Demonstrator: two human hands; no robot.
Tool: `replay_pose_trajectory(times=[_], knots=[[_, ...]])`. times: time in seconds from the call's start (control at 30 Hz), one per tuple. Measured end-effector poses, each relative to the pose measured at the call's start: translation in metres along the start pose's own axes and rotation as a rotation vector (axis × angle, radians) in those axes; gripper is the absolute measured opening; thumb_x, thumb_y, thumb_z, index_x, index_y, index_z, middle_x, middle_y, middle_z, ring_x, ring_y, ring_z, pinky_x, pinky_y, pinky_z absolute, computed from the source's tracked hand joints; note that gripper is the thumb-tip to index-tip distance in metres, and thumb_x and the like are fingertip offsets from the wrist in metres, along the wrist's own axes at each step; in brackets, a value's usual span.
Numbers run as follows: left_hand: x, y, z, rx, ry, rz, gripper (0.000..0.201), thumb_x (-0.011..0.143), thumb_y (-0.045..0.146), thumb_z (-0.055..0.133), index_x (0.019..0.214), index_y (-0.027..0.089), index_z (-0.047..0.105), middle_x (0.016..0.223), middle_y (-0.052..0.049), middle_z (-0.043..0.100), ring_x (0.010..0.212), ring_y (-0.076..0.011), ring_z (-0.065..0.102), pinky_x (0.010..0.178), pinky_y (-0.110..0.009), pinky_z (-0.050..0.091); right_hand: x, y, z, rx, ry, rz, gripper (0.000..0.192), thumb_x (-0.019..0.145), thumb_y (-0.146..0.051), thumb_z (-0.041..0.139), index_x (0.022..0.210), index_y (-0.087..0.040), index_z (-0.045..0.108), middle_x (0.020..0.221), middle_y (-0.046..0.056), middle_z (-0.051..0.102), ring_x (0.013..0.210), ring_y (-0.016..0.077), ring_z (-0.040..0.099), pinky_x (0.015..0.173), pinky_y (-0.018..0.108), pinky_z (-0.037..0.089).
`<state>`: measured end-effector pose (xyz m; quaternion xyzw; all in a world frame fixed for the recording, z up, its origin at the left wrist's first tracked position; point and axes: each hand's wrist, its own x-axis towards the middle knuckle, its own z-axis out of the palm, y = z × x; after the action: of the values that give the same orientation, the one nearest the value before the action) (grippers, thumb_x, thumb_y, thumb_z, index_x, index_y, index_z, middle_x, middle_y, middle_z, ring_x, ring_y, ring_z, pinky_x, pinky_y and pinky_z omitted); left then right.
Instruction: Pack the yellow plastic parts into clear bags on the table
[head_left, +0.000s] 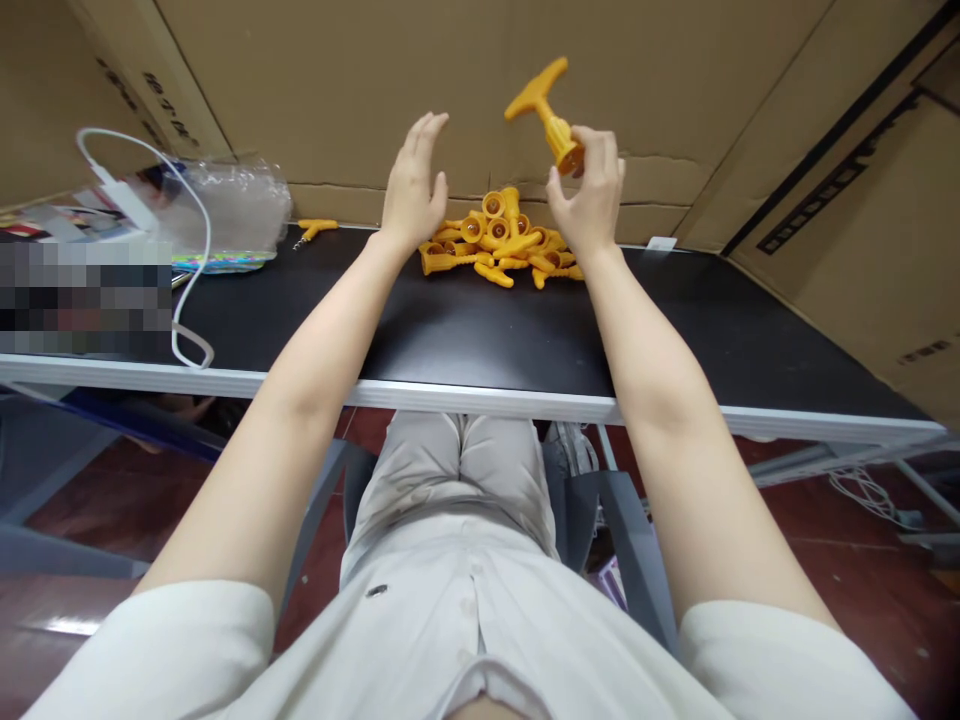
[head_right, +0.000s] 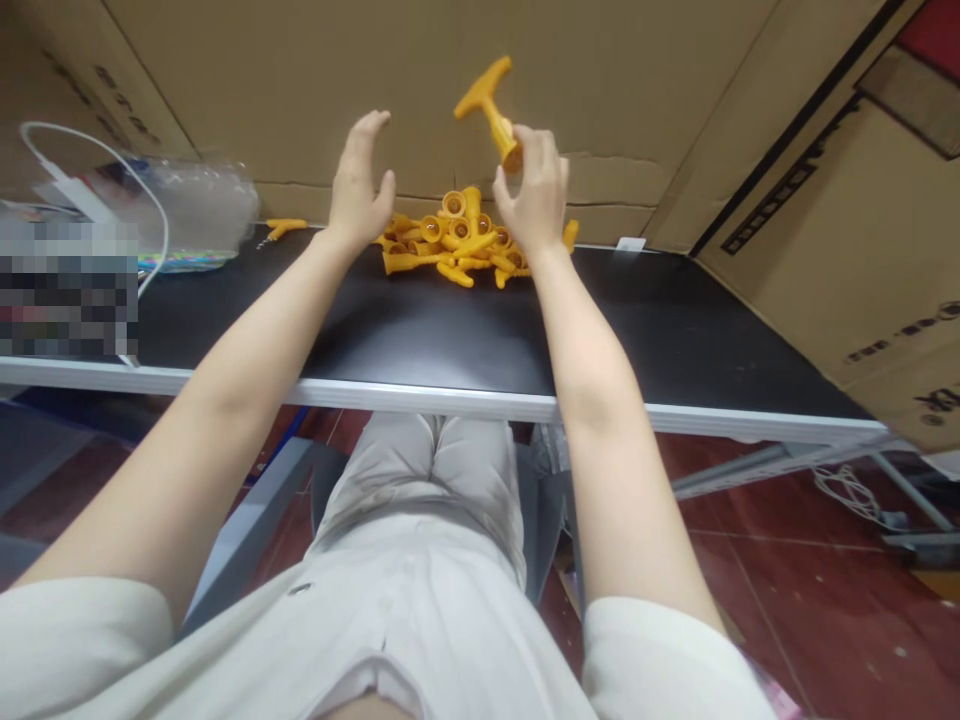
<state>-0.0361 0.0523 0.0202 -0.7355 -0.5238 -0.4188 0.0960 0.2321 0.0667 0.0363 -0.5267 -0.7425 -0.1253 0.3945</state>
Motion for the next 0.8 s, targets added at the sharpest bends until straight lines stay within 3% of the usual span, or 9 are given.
replay_pose_trajectory(times=[0.1, 0.2, 0.33, 0.47, 0.57, 0.63, 0.8], knots=[[-0.014, 0.009, -0.01, 0.0, -0.069, -0.035, 0.082, 0.102, 0.058, 0.043, 0.179, 0.039, 0.025, 0.172, 0.005, 0.053, 0.169, -0.0251, 0.02, 0.125, -0.062, 0.037, -0.005, -0.016, -0.003, -0.013, -0.13, -0.189, 0.069, 0.108, -0.055, 0.029, 0.171, -0.033, 0.049, 0.17, 0.001, 0.055, 0.162, 0.0268, 0.045, 0.136, 0.046, 0.038], [-0.022, 0.01, -0.018, -0.002, -0.146, -0.043, 0.086, 0.095, 0.062, 0.051, 0.177, 0.056, 0.027, 0.17, 0.009, 0.055, 0.17, -0.0285, 0.026, 0.119, -0.059, 0.045, -0.012, -0.028, -0.005, -0.012, -0.283, -0.337, 0.07, 0.107, -0.043, 0.025, 0.172, -0.03, 0.047, 0.181, -0.004, 0.042, 0.168, 0.0186, 0.037, 0.141, 0.038, 0.029], [-0.021, 0.002, -0.014, 0.004, -0.138, -0.076, 0.085, 0.098, 0.06, 0.05, 0.179, 0.043, 0.029, 0.168, 0.003, 0.058, 0.159, -0.0329, 0.041, 0.123, -0.059, 0.044, -0.016, -0.033, -0.002, 0.012, -0.35, -0.37, 0.071, 0.108, -0.04, 0.019, 0.172, -0.026, 0.049, 0.185, -0.008, 0.036, 0.171, 0.0131, 0.032, 0.143, 0.031, 0.022], [-0.019, -0.002, -0.009, 0.054, -0.094, -0.067, 0.075, 0.099, 0.047, 0.045, 0.173, 0.04, 0.044, 0.165, -0.003, 0.059, 0.139, -0.0383, 0.061, 0.115, -0.057, 0.052, -0.016, -0.03, 0.001, -0.026, -0.338, -0.375, 0.07, 0.105, -0.036, 0.028, 0.171, -0.025, 0.048, 0.183, -0.004, 0.041, 0.169, 0.0161, 0.037, 0.142, 0.038, 0.027], [-0.019, -0.001, -0.008, 0.052, -0.085, -0.044, 0.072, 0.097, 0.044, 0.048, 0.169, 0.046, 0.048, 0.156, -0.005, 0.065, 0.141, -0.0415, 0.061, 0.111, -0.057, 0.056, -0.016, -0.03, 0.004, -0.036, -0.33, -0.369, 0.065, 0.103, -0.039, 0.039, 0.166, -0.031, 0.052, 0.173, 0.002, 0.056, 0.166, 0.0265, 0.044, 0.143, 0.054, 0.024], [-0.019, 0.0, -0.008, 0.042, -0.101, -0.042, 0.072, 0.096, 0.044, 0.051, 0.167, 0.044, 0.05, 0.151, -0.008, 0.068, 0.144, -0.0432, 0.06, 0.112, -0.058, 0.056, -0.016, -0.032, 0.006, -0.041, -0.316, -0.368, 0.058, 0.104, -0.041, 0.042, 0.161, -0.037, 0.055, 0.164, 0.002, 0.065, 0.165, 0.0305, 0.045, 0.143, 0.062, 0.021], [-0.02, 0.008, -0.007, 0.062, -0.158, -0.077, 0.075, 0.095, 0.047, 0.053, 0.168, 0.035, 0.051, 0.144, -0.012, 0.074, 0.144, -0.0448, 0.061, 0.116, -0.061, 0.049, -0.017, -0.038, 0.007, -0.055, -0.308, -0.356, 0.06, 0.107, -0.049, 0.033, 0.156, -0.028, 0.06, 0.17, 0.01, 0.059, 0.165, 0.0308, 0.045, 0.144, 0.058, 0.013]])
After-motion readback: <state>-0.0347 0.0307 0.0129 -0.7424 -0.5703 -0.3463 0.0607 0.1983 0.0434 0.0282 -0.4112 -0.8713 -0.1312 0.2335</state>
